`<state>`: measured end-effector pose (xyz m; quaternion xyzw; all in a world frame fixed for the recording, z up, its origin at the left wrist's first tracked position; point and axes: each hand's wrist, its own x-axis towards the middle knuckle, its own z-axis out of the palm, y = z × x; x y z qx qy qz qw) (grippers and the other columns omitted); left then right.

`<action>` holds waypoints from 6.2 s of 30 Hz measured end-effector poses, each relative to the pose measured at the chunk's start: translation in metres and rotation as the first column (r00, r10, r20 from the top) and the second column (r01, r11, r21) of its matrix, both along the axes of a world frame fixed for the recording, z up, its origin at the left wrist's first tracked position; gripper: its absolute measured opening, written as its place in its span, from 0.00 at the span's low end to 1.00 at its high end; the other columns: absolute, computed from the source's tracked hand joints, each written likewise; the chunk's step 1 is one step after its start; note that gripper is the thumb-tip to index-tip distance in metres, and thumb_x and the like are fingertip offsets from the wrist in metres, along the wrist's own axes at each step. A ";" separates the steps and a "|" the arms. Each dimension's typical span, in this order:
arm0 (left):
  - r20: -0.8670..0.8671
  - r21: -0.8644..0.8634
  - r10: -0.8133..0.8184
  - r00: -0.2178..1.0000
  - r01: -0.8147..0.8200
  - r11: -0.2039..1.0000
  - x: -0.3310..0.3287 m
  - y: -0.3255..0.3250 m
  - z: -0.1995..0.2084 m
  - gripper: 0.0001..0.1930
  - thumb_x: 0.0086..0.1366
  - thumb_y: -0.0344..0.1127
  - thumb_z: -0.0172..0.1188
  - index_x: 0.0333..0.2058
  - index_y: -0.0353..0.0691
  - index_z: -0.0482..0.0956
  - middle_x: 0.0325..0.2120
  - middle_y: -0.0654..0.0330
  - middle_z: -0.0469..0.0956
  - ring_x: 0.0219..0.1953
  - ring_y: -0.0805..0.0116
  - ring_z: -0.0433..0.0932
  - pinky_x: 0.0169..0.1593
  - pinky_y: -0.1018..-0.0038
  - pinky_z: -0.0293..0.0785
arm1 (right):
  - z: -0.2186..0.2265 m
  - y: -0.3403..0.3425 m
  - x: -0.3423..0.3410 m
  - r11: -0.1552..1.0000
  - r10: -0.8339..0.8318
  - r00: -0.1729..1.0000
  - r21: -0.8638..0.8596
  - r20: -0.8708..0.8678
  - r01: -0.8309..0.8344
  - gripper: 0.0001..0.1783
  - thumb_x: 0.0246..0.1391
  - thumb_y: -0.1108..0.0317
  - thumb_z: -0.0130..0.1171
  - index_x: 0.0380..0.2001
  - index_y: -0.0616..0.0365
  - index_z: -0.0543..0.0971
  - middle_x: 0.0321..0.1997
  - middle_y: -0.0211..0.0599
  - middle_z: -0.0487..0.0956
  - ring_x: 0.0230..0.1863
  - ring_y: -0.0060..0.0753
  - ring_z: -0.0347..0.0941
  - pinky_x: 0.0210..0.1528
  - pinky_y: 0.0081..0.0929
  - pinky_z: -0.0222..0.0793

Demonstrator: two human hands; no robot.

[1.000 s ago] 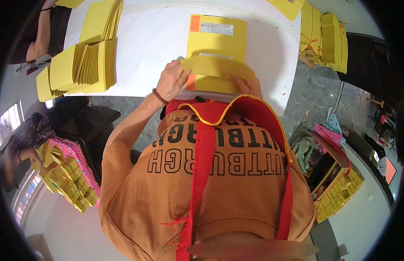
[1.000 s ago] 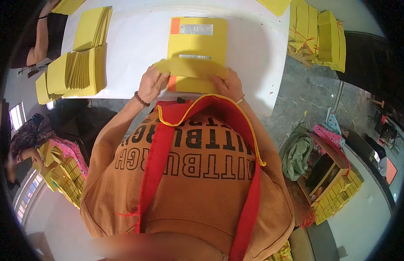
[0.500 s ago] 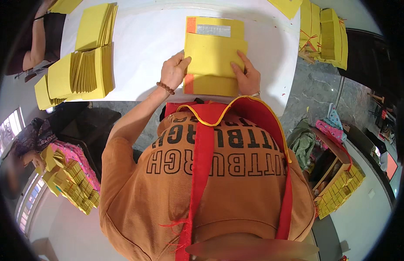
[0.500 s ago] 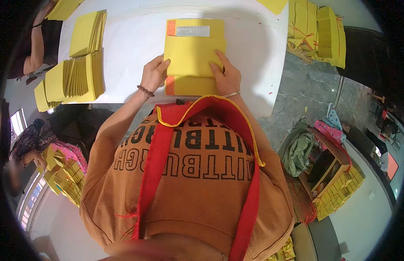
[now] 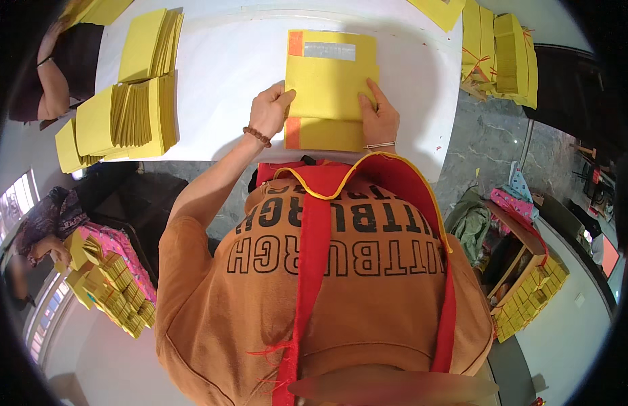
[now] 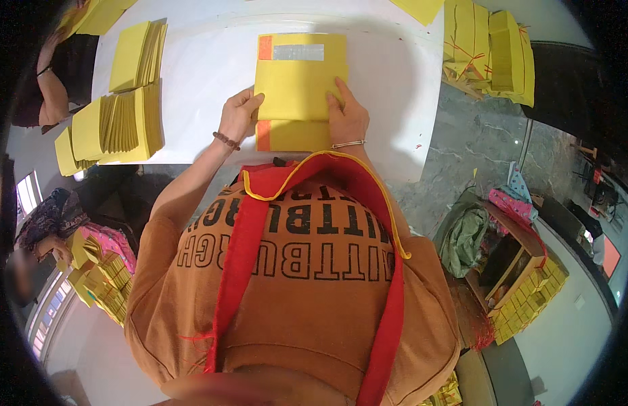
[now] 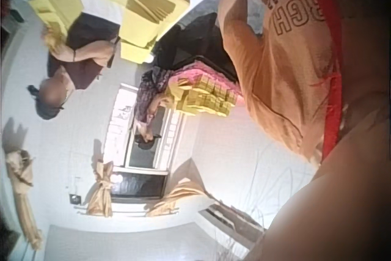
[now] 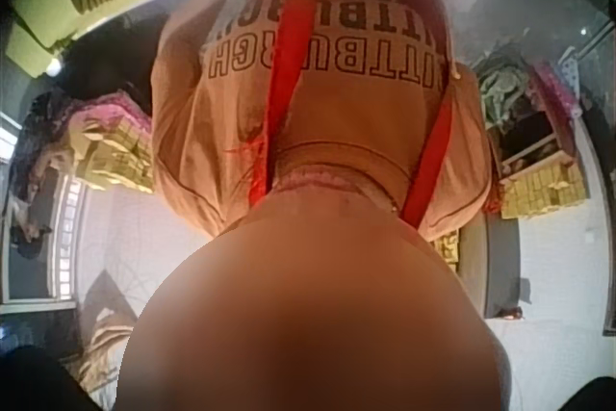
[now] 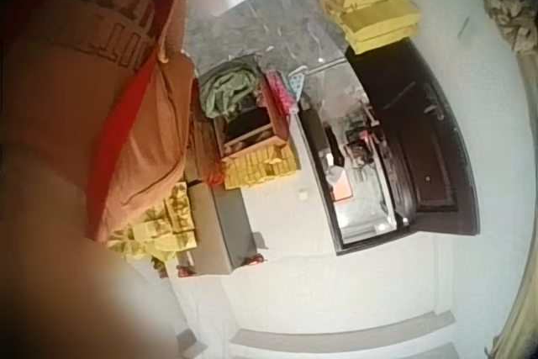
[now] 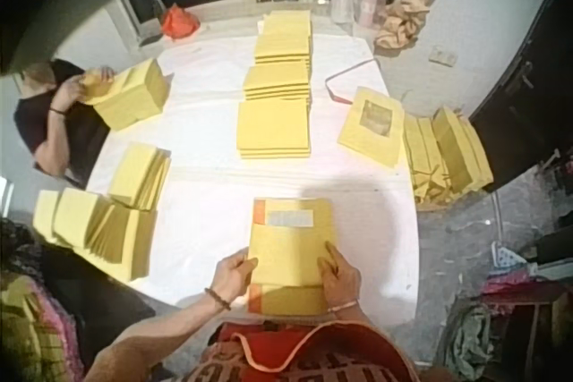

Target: The recorder is folding yellow joss paper and applying small foil squares onto each sheet.

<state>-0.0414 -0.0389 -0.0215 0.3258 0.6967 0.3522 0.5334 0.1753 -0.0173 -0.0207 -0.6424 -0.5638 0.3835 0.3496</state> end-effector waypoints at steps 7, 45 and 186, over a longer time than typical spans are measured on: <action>0.041 0.053 0.022 0.999 -0.025 0.998 0.004 0.001 0.019 0.11 0.57 0.38 0.57 0.30 0.36 0.71 0.17 0.60 0.72 0.19 0.73 0.69 0.26 0.74 0.64 | -0.002 0.002 0.001 0.998 0.005 0.998 0.058 0.058 -0.008 0.20 0.50 0.63 0.56 0.49 0.51 0.74 0.20 0.49 0.74 0.22 0.40 0.71 0.29 0.32 0.66; -0.880 0.159 -0.334 0.339 0.870 0.467 0.008 0.022 0.019 0.35 0.59 0.54 0.52 0.60 0.43 0.55 0.61 0.46 0.51 0.64 0.50 0.46 0.61 0.50 0.44 | 0.006 0.003 -0.036 0.703 0.489 0.545 0.061 0.681 -0.708 0.35 0.51 0.51 0.51 0.59 0.57 0.59 0.66 0.44 0.51 0.67 0.47 0.44 0.64 0.53 0.38; -0.934 0.247 -0.148 0.325 0.887 0.391 -0.029 -0.004 0.030 0.25 0.46 0.27 0.59 0.47 0.49 0.74 0.49 0.63 0.71 0.51 0.61 0.67 0.49 0.67 0.62 | 0.003 0.030 0.044 0.488 0.588 0.569 0.308 0.575 -0.816 0.22 0.49 0.64 0.53 0.49 0.31 0.73 0.60 0.24 0.65 0.64 0.40 0.54 0.62 0.48 0.45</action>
